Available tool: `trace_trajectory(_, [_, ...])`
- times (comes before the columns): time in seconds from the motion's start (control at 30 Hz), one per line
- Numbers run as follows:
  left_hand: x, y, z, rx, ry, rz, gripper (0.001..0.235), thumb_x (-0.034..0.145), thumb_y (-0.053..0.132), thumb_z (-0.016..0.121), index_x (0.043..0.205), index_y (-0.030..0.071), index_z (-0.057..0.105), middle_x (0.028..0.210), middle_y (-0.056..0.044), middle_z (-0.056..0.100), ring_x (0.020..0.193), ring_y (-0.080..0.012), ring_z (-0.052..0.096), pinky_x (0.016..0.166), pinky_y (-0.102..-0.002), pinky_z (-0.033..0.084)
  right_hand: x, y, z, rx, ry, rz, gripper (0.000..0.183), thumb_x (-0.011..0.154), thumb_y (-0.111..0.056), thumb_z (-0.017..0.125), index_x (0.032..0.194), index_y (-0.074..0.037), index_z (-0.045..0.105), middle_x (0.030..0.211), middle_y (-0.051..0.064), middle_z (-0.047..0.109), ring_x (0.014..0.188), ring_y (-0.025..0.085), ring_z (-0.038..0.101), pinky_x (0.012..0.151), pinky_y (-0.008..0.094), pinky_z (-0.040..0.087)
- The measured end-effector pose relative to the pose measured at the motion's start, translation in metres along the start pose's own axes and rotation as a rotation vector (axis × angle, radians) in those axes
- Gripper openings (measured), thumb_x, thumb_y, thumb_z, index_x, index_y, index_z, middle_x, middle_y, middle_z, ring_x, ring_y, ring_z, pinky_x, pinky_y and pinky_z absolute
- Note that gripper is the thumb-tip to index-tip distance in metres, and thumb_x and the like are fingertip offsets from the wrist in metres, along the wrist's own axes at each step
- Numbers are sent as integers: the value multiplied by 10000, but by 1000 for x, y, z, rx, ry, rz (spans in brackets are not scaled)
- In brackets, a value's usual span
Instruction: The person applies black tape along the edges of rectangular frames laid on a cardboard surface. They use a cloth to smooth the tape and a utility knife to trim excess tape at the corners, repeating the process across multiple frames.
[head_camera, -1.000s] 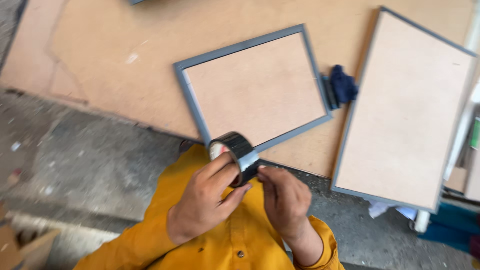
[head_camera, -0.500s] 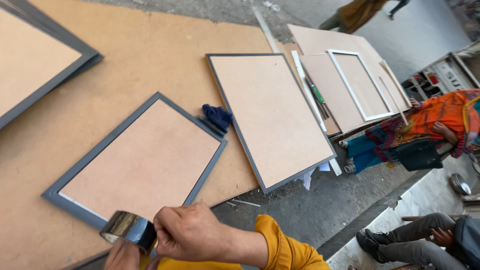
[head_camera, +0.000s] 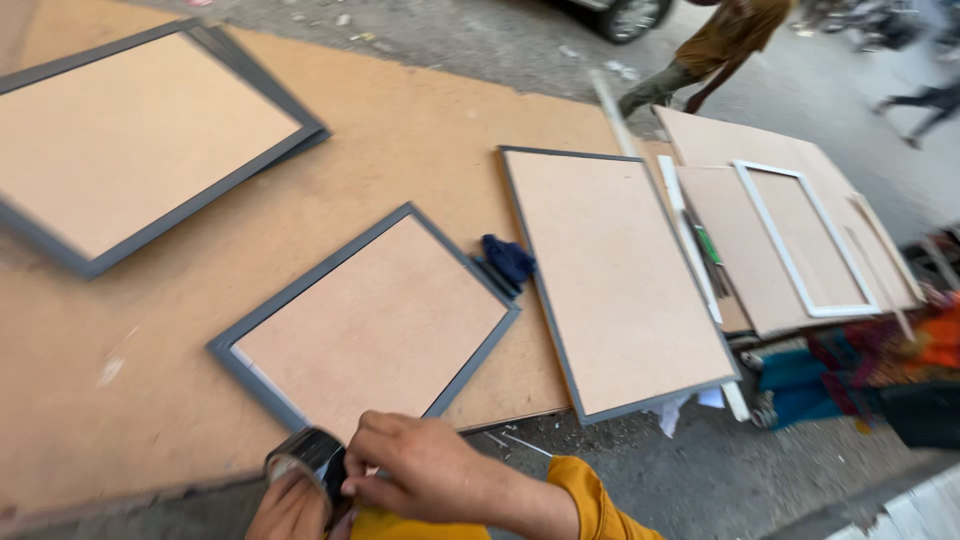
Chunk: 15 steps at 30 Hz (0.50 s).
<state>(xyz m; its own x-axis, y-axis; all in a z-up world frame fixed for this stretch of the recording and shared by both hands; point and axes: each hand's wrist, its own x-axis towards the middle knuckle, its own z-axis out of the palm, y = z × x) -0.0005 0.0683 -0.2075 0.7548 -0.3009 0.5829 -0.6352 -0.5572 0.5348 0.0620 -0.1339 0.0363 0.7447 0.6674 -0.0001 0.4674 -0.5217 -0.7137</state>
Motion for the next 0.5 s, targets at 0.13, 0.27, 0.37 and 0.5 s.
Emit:
trace_trajectory(0.13, [25, 71, -64, 45, -201, -204, 673, 705, 431, 799, 1035, -132, 634, 863, -322, 686, 836, -473, 701, 803, -515, 568, -21, 42, 28, 78, -52, -4, 134, 973, -190, 704, 973, -85, 621, 948, 91, 631, 870, 288, 660, 720, 405, 529])
trace_trajectory(0.27, [53, 76, -83, 221, -782, -831, 708, 799, 583, 692, 1213, 15, 613, 856, -227, 730, 863, -380, 741, 796, -464, 601, -35, 141, 8, 292, 29, 238, 33, 999, -68, 618, 1016, -95, 624, 934, 55, 613, 776, 172, 663, 654, 319, 571])
trace_trajectory(0.37, [38, 59, -83, 301, -1038, -1068, 620, 866, 619, 643, 1143, 65, 673, 858, -174, 764, 882, -338, 774, 808, -463, 616, -43, 244, -32, 509, 401, 329, 40, 1055, -86, 567, 1027, -93, 594, 972, 21, 654, 697, 99, 650, 548, 272, 576])
trace_trajectory(0.5, [3, 56, -45, 129, -743, -931, 523, 817, 508, 688, 1097, 68, 715, 898, -217, 752, 882, -428, 709, 760, -528, 570, -72, 364, -39, 301, 609, 715, 173, 978, -178, 730, 915, -44, 640, 717, 7, 552, 547, 87, 520, 454, 278, 473])
